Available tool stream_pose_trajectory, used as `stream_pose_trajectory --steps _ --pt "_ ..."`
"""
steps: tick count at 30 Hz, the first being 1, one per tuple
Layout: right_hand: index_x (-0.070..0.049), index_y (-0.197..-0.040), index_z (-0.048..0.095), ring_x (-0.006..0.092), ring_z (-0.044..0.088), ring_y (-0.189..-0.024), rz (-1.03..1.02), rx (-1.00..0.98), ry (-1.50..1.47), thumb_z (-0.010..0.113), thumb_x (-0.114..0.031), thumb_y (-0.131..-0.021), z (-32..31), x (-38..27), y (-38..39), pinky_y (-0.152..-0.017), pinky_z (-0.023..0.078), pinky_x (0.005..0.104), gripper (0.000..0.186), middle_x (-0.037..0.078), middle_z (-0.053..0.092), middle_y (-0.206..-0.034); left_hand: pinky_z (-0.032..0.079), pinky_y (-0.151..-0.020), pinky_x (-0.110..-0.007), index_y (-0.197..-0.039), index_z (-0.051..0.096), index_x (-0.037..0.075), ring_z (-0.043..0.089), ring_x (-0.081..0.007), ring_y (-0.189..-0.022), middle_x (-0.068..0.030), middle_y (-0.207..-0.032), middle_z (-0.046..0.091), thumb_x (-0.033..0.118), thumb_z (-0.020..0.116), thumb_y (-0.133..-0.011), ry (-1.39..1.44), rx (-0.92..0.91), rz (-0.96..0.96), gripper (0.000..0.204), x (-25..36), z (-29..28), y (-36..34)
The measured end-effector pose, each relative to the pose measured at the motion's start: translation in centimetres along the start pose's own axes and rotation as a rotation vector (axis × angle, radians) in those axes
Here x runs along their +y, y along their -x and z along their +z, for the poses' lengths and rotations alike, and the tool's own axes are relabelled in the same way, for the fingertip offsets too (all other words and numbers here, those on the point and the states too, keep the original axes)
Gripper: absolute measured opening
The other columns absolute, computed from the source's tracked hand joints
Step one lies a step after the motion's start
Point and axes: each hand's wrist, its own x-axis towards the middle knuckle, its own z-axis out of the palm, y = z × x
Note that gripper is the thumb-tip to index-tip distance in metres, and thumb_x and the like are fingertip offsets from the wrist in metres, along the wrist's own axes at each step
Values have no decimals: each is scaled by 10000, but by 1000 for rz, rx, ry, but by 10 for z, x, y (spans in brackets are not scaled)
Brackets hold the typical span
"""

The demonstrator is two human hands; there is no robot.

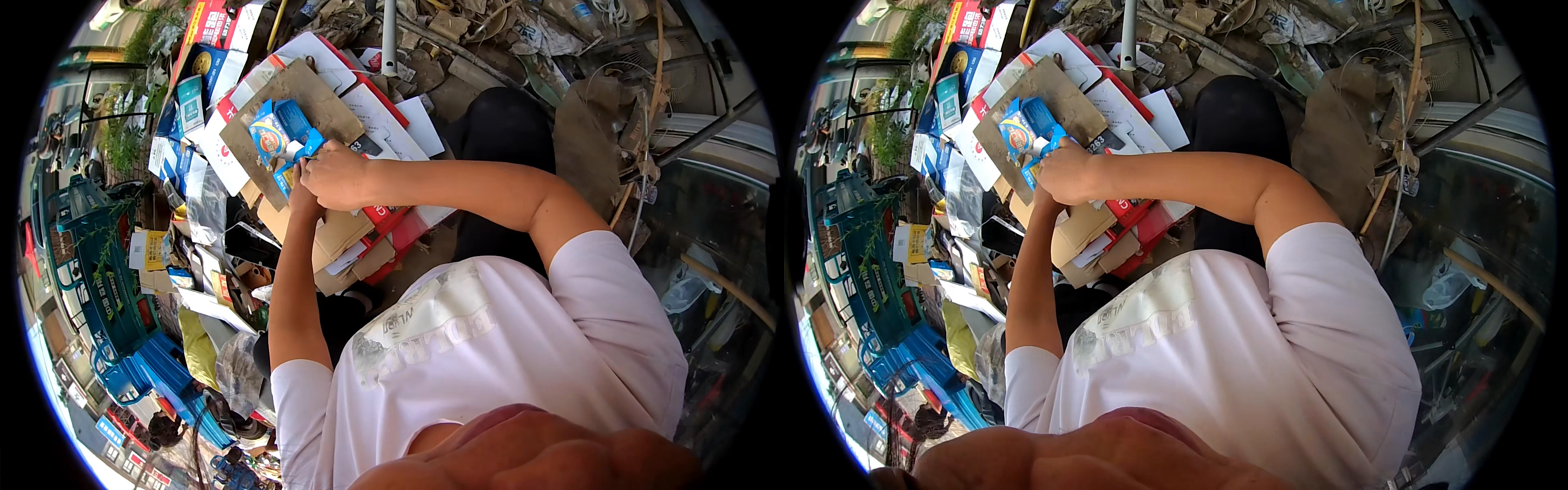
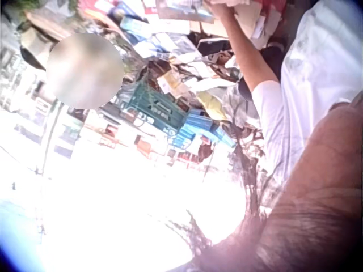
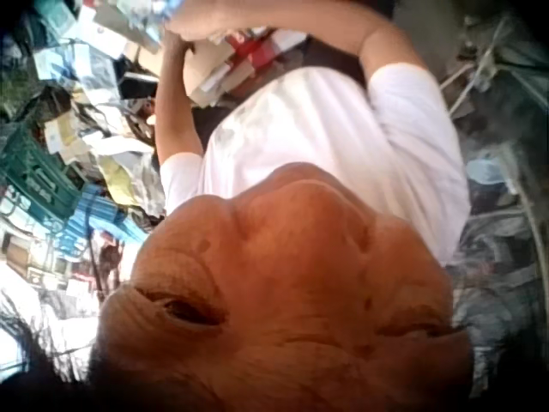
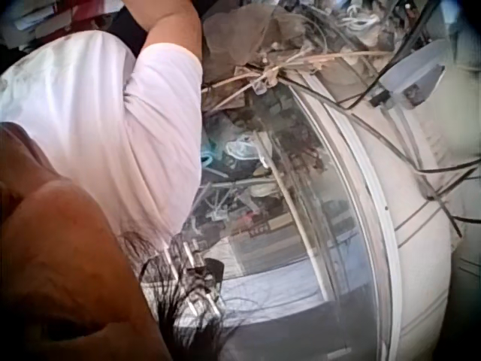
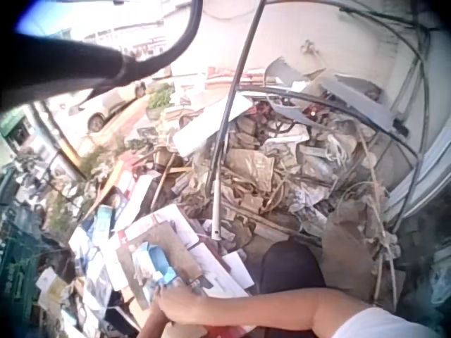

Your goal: The person sits on the ground and sorts through a large pile of cardboard boxes and paper, flattening some items and stacking them together.

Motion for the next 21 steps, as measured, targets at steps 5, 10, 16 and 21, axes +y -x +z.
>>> stream_pose_trajectory --steps 5,10,16,21 --pt "-50 -1146 643 273 689 -907 -9 704 -494 659 -191 -874 -120 75 108 -824 527 383 307 146 702 -1009 249 -1181 -444 -1462 315 -55 243 -452 -1432 -274 -1553 246 257 668 -839 150 46 -198 782 6 4 10" --pt "-35 -1284 576 163 608 -1146 441 912 -933 520 -187 -1018 -92 280 180 -969 484 307 312 69 656 -1177 275 -1170 -431 -1476 299 -48 220 -430 -1450 -269 -1569 213 220 699 -825 143 9 -230 810 17 -2 23" --pt "-63 -1382 490 254 567 -1206 1313 991 -992 566 -265 -983 0 601 328 -985 473 401 453 121 588 -1307 264 -1176 -426 -1487 287 -39 185 -415 -1466 -247 -1588 182 187 686 -827 204 -79 -235 804 32 -20 -5" --pt "-67 -1293 536 243 576 -1013 1364 1276 -868 608 -211 -932 1 700 326 -896 481 400 394 112 606 -1103 239 -1189 -418 -1500 267 -33 149 -400 -1481 -244 -1594 160 125 681 -791 142 -166 -351 836 31 -28 19"
